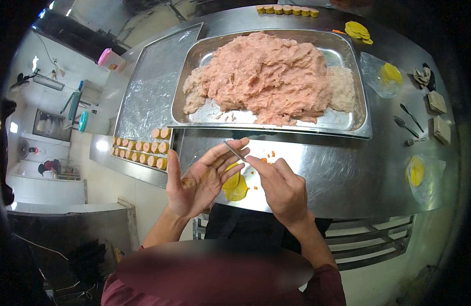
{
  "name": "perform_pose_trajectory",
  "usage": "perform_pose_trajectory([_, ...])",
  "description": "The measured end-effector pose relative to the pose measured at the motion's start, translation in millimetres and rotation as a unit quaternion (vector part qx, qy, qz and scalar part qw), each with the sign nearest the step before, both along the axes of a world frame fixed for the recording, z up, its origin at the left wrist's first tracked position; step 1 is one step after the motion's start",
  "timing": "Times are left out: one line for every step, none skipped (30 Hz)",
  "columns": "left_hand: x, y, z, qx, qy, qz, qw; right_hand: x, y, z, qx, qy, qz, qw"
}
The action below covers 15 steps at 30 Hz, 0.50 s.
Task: The person scoops a pink paste onto yellow discs, adds chopped orange pieces, and places the assembled items onto a metal tray. The process is repeated multiple times in a commercial kitchen setting.
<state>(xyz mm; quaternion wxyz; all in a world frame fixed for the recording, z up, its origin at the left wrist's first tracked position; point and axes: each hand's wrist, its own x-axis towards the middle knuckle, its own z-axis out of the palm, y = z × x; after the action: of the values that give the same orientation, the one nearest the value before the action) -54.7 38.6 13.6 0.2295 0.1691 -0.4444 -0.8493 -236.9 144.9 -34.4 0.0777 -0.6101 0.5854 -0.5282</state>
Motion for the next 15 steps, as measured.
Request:
perform_pose_trajectory([6, -2, -3, -0.014, -0.017, 0.006, 1.0, -1, 4, -2, 0.014, 0.0, -0.007, 1.0])
perform_pose_trajectory([13, -4, -8, -0.021, -0.033, 0.027, 0.999, 0, 8, -4, 0.032, -0.011, -0.014, 0.999])
perform_pose_trajectory([20, -6, -13, -0.064, -0.102, 0.035, 0.992, 0, 12, -6, 0.019, -0.012, -0.016, 1.0])
perform_pose_trajectory([27, -9, -18, -0.107, -0.169, 0.041, 0.979, -2, 14, -7, 0.006, -0.013, -0.019, 1.0])
perform_pose_trajectory([34, -12, -24, -0.151, -0.233, 0.046, 0.959, -4, 15, -8, 0.005, -0.025, -0.023, 0.999])
perform_pose_trajectory([37, -15, -31, -0.285, -0.287, 0.061, 0.913, -5, 18, -6, 0.014, -0.031, -0.024, 0.999])
perform_pose_trajectory([41, -16, -37, -0.374, -0.32, 0.048, 0.869, -8, 19, -4, 0.023, -0.032, -0.02, 0.999])
perform_pose_trajectory([43, -16, -42, -0.467, -0.351, 0.035, 0.811, -10, 20, -1, 0.033, -0.033, -0.017, 0.999])
perform_pose_trajectory([45, -17, -46, -0.549, -0.381, 0.019, 0.744, -13, 19, 3, 0.042, -0.033, -0.014, 0.998])
perform_pose_trajectory([44, -16, -50, -0.545, -0.341, 0.042, 0.765, -17, 19, 7, 0.044, -0.024, -0.012, 0.999])
perform_pose_trajectory([44, -15, -51, -0.555, -0.346, 0.044, 0.755, -21, 18, 13, 0.046, -0.015, -0.012, 0.999])
perform_pose_trajectory([44, -14, -52, -0.561, -0.351, 0.039, 0.749, -25, 16, 18, 0.048, -0.004, -0.013, 0.999])
perform_pose_trajectory([44, -13, -52, -0.566, -0.355, 0.035, 0.743, -28, 13, 23, 0.053, -0.001, -0.014, 0.998])
perform_pose_trajectory([44, -12, -51, -0.582, -0.359, 0.027, 0.729, -31, 11, 28, 0.059, 0.003, -0.014, 0.998])
perform_pose_trajectory([44, -12, -49, -0.599, -0.362, 0.021, 0.714, -33, 9, 32, 0.063, 0.007, -0.013, 0.998])
